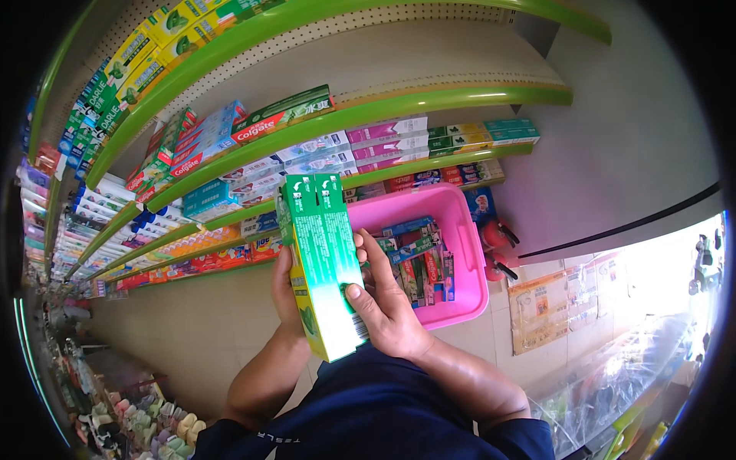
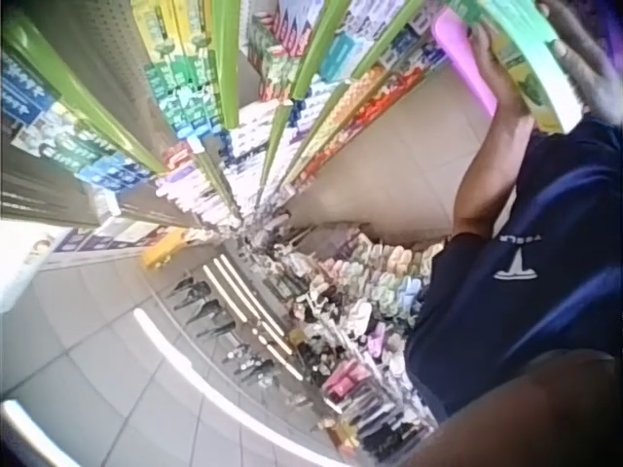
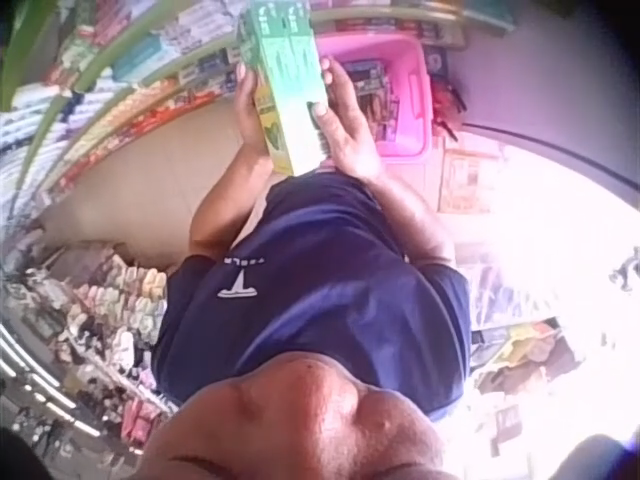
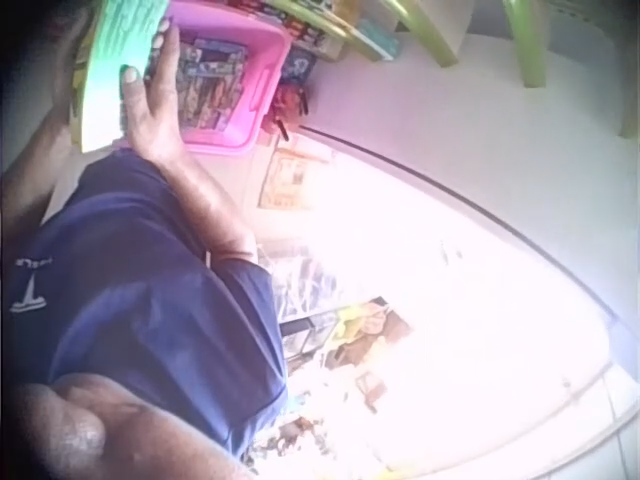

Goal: Organizing and stocking boxes of toothpaste on a retail shelf from a plastic bin.

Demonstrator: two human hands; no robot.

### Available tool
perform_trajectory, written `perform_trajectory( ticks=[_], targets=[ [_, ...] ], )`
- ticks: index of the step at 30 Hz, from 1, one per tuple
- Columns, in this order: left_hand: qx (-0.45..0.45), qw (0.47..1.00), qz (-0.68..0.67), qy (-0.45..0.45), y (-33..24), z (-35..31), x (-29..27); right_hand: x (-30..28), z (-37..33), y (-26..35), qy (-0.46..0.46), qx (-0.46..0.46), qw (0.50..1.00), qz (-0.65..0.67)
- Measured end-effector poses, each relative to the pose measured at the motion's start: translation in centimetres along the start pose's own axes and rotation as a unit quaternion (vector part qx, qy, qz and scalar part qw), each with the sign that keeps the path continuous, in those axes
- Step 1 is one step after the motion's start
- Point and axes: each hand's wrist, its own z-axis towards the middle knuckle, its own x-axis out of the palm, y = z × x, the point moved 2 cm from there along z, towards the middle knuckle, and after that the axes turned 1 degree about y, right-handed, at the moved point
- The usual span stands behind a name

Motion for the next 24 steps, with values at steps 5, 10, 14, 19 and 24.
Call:
perform_trajectory(
  ticks=[5, 10, 14, 19, 24],
  targets=[
    [0.053, 0.997, 0.055, 0.011, 1.5, 0.5, 3.1, -4.7, -0.4, 0.9, -0.009, 0.015, 1.0, 0.002],
    [0.145, 0.948, 0.274, -0.074, 3.7, -0.8, 2.5, -7.1, -1.2, 1.4, 0.113, 0.124, 0.98, 0.111],
    [0.118, 0.964, 0.237, -0.029, 4.5, -2.0, 3.2, -7.2, -2.0, 1.5, 0.164, 0.141, 0.974, 0.062],
    [0.081, 0.98, 0.179, 0.033, 5.4, -3.8, 3.2, -6.5, -4.6, 1.4, 0.062, -0.037, 0.997, 0.009],
    [0.121, 0.969, 0.213, 0.027, 5.7, -4.2, 4.3, -5.4, -5.7, 1.1, -0.024, -0.085, 0.987, 0.136]
  ],
)
